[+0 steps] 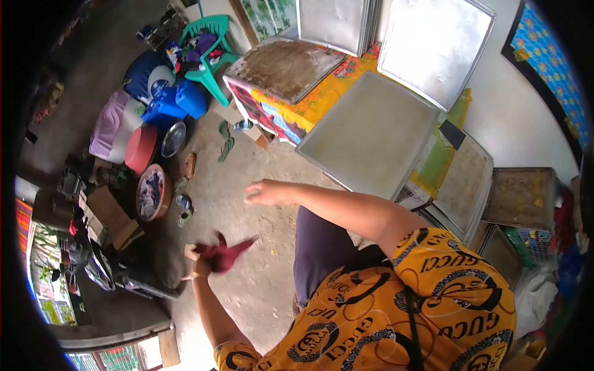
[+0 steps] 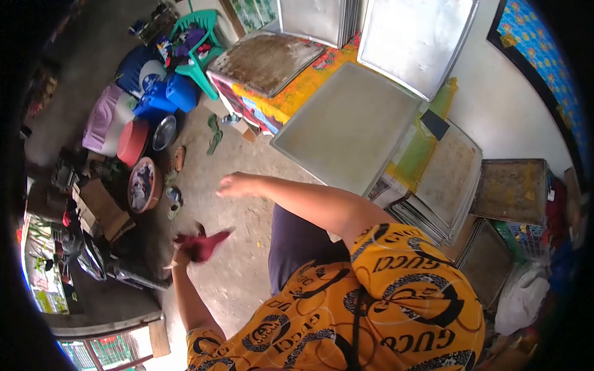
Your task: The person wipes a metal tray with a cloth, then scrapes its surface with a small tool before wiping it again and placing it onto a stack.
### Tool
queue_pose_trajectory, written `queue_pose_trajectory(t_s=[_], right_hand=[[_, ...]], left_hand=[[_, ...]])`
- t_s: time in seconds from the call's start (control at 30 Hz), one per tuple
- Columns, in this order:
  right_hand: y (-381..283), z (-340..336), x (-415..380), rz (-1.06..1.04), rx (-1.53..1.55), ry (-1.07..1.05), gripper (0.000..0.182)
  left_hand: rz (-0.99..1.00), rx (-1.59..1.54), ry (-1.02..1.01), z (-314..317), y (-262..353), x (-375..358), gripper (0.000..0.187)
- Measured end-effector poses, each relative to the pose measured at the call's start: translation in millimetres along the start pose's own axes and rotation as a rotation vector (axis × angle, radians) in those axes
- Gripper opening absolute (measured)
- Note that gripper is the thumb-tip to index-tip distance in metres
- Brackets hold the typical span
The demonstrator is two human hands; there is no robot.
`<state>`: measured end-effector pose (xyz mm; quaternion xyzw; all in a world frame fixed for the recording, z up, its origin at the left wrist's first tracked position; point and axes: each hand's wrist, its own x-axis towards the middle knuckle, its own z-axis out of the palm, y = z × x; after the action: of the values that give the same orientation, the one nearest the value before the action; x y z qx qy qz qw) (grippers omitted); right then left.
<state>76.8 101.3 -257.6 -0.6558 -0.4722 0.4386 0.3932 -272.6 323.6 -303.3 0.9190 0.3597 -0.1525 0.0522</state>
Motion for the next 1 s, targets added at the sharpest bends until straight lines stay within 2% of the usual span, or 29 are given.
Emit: queue_pose_trajectory(t_s=[0.03, 0.07, 0.1, 0.13, 0.17, 0.23, 0.33, 0.37, 0.43, 0.5, 0.57, 0.63, 0.7, 0.77, 0.8, 0.83, 0.9, 0.93, 1.0], right_hand=[[11.1, -8.5, -1.6, -0.041, -0.136, 0.073, 0.058], [20.5, -9.7, -7.8, -0.113, -0.366, 0.237, 0.051], [19.1, -21.3, -13.6, -0.078, -0.279, 0.221, 0.051], [15.2, -31.3, -25.1, -0.035, -0.19, 0.186, 0.05], [14.2, -35.1, -35.0, 0.005, -0.103, 0.146, 0.049], [16.3, -40.5, -41.2, -0.057, -0.201, 0.194, 0.048], [22.8, -34.3, -50.5, -0.09, -0.204, 0.174, 0.049], [20.2, -33.6, -51.0, -0.075, -0.18, 0.145, 0.05], [18.6, -31.3, -53.1, -0.11, -0.148, 0.111, 0.057], [18.5, -24.8, -55.0, -0.207, -0.133, 0.096, 0.071], [4.2, -24.0, -71.6, -0.229, -0.297, 0.13, 0.088], [-22.5, -29.8, -96.5, -0.186, -0.458, 0.125, 0.112], [-40.1, -32.1, -115.5, -0.211, -0.577, 0.217, 0.112], [-36.9, -39.4, -121.1, -0.294, -0.405, 0.268, 0.108], [-35.3, -44.9, -124.2, -0.336, -0.32, 0.292, 0.106], [-32.6, -53.3, -128.4, -0.368, -0.205, 0.353, 0.096], [-24.0, -75.2, -142.5, -0.43, 0.022, 0.467, 0.076], [-14.8, -84.4, -152.0, -0.425, 0.007, 0.559, 0.071], [0.2, -108.1, -179.4, -0.373, 0.01, 0.739, 0.065]], left_hand=[[-0.029, 0.36, -0.04, 24.7, -31.9, -0.4, 0.035], [-0.347, -0.044, 0.109, -3.4, -6.4, -18.9, 0.038], [-0.214, -0.491, 0.124, 3.5, -22.0, -27.0, 0.037], [-0.276, -0.608, 0.35, 35.6, -49.9, -31.3, 0.035], [-0.261, -0.334, 0.213, 43.5, -64.0, -40.1, 0.036], [-0.213, -0.067, 0.053, 33.0, -56.1, -57.5, 0.035], [-0.119, -0.364, 0.567, 30.9, -43.6, -43.1, 0.033], [-0.226, -0.489, 0.367, -1.9, -13.7, -49.9, 0.032], [-0.242, -0.762, 0.32, -16.4, 10.7, -34.2, 0.033], [-0.136, -0.856, 0.312, -42.6, 57.4, -23.6, 0.034], [-0.177, -1.382, 0.249, -76.5, 131.9, -26.9, 0.035], [0.087, -1.78, 0.114, -93.8, 187.8, -25.6, 0.04], [0.204, -2.001, -0.11, -112.3, 235.1, -23.3, 0.047], [0.327, -2.211, -0.366, -125.5, 277.5, -18.7, 0.052], [0.431, -2.226, -0.415, -134.2, 300.7, -19.0, 0.052], [0.398, -2.281, -0.369, -132.8, 316.6, -11.9, 0.053], [0.492, -2.253, -0.471, -135.1, 336.9, 3.8, 0.058], [0.581, -2.174, -0.51, -137.7, 345.8, 9.7, 0.064], [0.504, -1.97, -0.307, -134.1, 356.1, 27.3, 0.066]])
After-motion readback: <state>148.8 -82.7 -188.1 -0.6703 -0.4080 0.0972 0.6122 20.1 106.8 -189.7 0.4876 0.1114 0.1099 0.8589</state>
